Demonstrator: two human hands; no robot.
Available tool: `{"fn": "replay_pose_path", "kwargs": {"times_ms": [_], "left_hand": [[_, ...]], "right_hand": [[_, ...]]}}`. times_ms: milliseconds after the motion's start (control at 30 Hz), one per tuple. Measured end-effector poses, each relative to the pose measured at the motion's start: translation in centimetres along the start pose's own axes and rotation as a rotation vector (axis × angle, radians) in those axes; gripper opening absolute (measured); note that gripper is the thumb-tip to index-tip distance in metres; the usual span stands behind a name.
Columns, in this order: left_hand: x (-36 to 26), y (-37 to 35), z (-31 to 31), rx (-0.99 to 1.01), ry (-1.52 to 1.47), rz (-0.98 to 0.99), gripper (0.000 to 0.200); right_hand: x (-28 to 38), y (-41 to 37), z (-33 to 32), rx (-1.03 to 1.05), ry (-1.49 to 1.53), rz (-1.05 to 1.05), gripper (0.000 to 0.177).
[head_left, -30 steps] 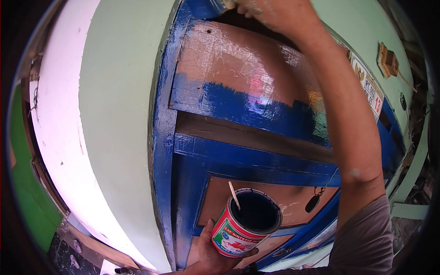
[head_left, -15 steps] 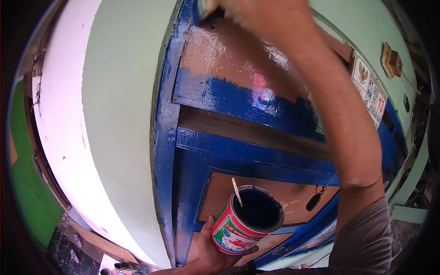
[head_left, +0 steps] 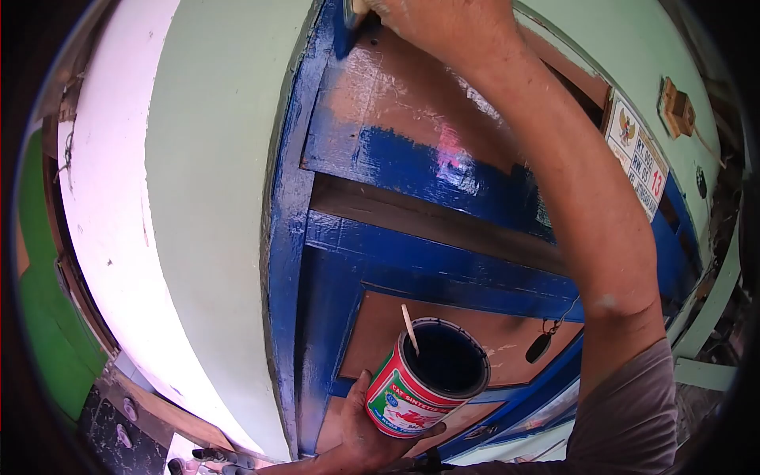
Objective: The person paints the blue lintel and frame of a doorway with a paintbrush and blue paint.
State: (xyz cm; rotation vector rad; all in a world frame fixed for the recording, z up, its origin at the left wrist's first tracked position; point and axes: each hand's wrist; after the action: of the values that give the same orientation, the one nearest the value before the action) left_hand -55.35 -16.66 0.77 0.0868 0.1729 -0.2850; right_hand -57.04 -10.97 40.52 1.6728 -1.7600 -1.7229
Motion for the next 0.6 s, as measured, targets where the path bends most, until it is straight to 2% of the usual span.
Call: {"fn": "replay_pose_path", "kwargs": {"times_ms": [67, 100, 200, 300, 333, 400, 433, 467, 500, 600], "left_hand": [[-0.2, 0.3, -0.4, 0.134, -0.133, -0.031, 0.093], [-0.3, 0.4, -0.5, 0.2, -0.198, -0.047, 0.093], [-0.1, 0.8, -1.0, 0.203, -0.175, -0.036, 0.092], [-0.1, 0.4, -0.7, 0.162, -0.155, -0.013, 0.091], [-0.1, 0.2, -0.5, 0.085, -0.09, -0.005, 0.091], [-0.2, 0.1, 0.2, -0.038, 0.008, 0.009, 0.09], [-0.3, 0.1, 0.5, -0.084, 0.042, 0.015, 0.09], [-0.3, 0.0, 0.8, -0.098, 0.046, 0.02, 0.09], [-0.3, 0.1, 0.7, -0.09, 0.042, 0.018, 0.09], [-0.3, 0.4, -0.4, -0.011, 0.01, 0.006, 0.09]], "right_hand": [[1.4, 0.0, -0.9, 0.082, 0.084, 0.103, 0.023], [1.9, -0.6, -0.1, 0.074, 0.13, 0.087, 0.022], [1.8, -4.0, 5.7, -0.049, 0.285, -0.063, 0.023], [2.1, -5.5, 6.1, -0.069, 0.307, -0.106, 0.021], [0.8, -4.7, 6.3, -0.143, -0.094, -0.544, 0.022], [-1.5, -3.2, 6.2, -0.263, -0.312, -0.583, 0.021], [-0.2, -2.5, 5.0, -0.321, -0.423, -0.599, 0.02], [0.5, -1.8, 2.7, 0.032, -0.045, -0.123, 0.02], [2.9, -0.7, -0.6, 0.186, 0.224, 0.436, 0.02], [0.2, -1.9, 1.2, -0.047, 0.188, 0.11, 0.017]]}}
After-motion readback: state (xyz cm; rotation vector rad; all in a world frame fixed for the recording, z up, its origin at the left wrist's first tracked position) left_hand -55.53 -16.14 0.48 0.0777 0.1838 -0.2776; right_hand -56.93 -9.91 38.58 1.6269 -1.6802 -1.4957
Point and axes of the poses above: each hand's wrist, its own y-axis towards the middle knuckle, its own z-axis out of the palm, x = y × z, and after that the axes turned 3 degrees about -y, right-handed
